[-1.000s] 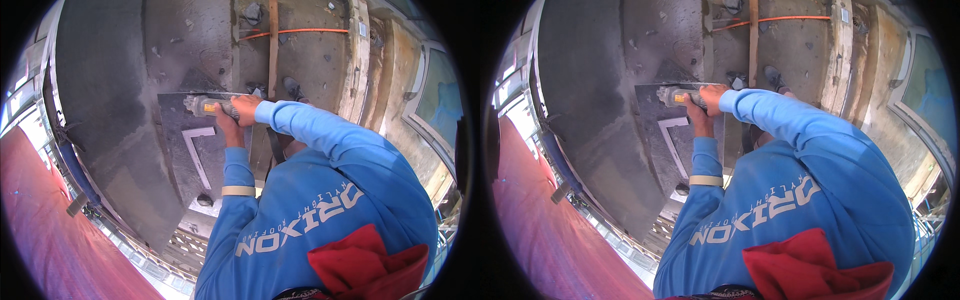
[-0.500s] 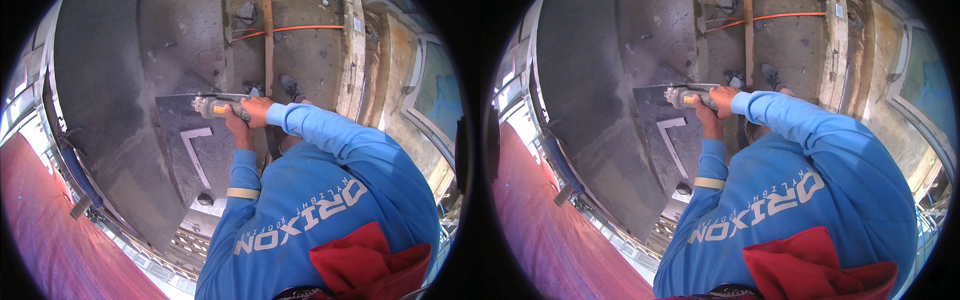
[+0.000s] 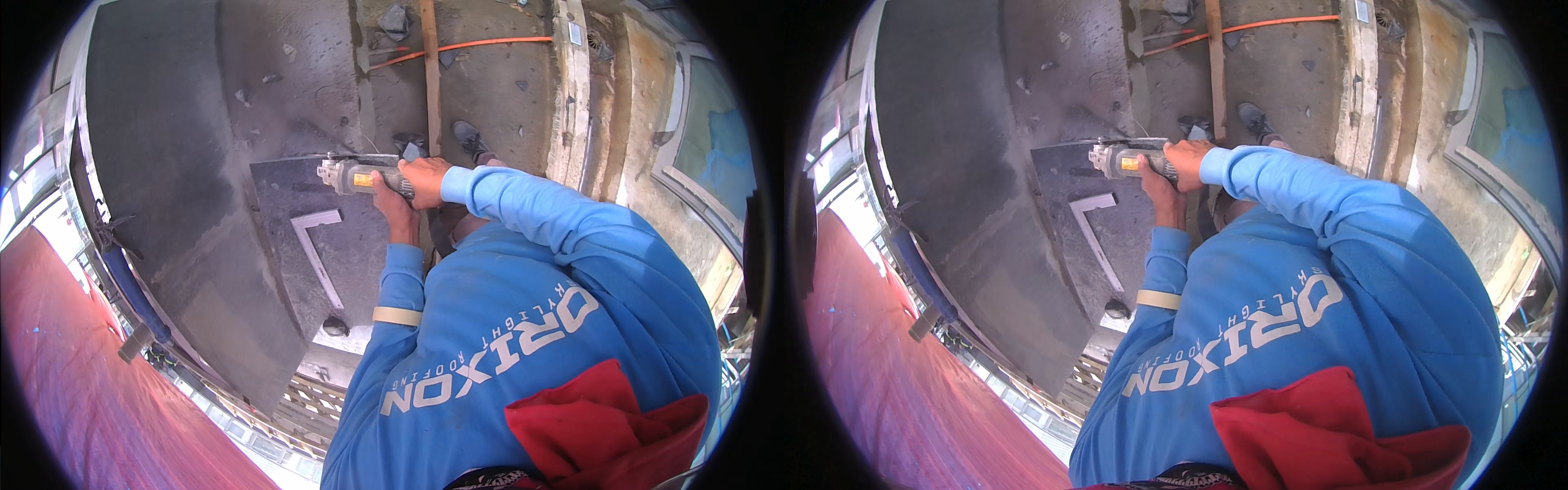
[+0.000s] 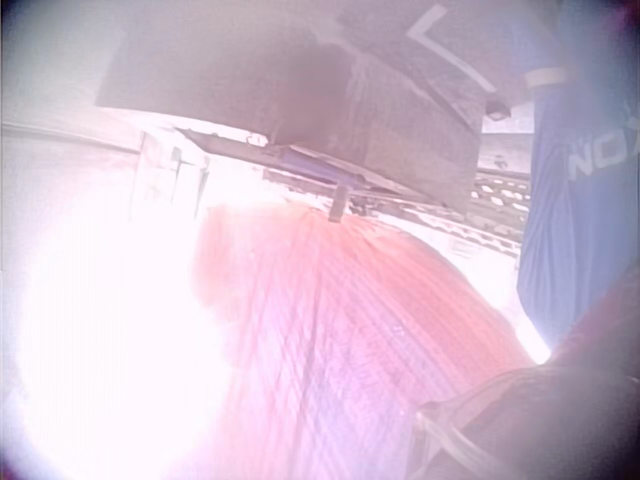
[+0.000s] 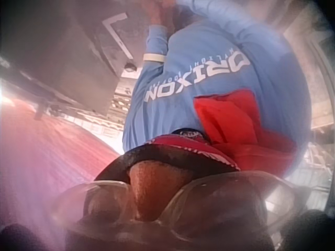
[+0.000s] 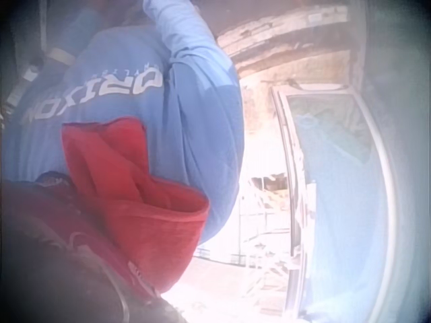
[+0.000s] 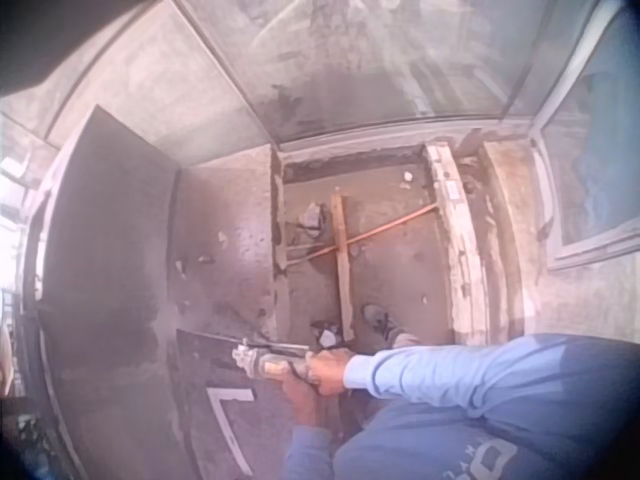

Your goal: The person uses an angle grinder to cut a dark roofing sheet along a marked line, then measures the cut piece with a tape measure. The person handles the sheet and tools directly, repositioning the material between cuts.

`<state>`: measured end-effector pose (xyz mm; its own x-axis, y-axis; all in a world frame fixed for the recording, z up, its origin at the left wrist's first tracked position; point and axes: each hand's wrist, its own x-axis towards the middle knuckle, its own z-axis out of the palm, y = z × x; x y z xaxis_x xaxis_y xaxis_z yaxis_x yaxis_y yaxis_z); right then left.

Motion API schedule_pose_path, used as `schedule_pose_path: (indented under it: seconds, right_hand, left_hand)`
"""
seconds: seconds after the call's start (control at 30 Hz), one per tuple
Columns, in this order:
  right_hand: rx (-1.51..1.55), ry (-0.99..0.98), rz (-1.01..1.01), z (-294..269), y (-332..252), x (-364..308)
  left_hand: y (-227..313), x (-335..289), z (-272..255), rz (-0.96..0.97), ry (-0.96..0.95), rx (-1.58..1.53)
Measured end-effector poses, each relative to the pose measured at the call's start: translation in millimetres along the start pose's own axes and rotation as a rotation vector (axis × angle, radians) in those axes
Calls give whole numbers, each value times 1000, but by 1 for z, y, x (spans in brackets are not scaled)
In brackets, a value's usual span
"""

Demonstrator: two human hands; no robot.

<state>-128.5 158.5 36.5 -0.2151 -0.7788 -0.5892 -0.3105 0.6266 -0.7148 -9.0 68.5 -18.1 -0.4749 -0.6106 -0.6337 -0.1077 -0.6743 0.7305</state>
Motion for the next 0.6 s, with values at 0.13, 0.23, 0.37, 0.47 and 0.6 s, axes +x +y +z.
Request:
schedule_pose_path:
  seconds: [0.13, 0.23, 0.37, 0.47, 0.6]
  right_hand:
    - [-2, -8, 9, 1, 6, -3]
    - [-10, -7, 9, 2, 9, -4]
    - [-12, 9, 1, 3, 13, -8]
    - [-1, -19, 13, 0, 14, -13]
    - [-2, -4, 11, 0, 18, -18]
  left_hand:
    - [-5, -4, 2, -1, 13, 5]
    - [-5, -10, 9, -12, 41, -21]
    - [-8, -12, 9, -31, 39, 5]
    - [-13, -13, 8, -36, 45, 30]
    - [-16, -17, 10, -58, 31, 12]
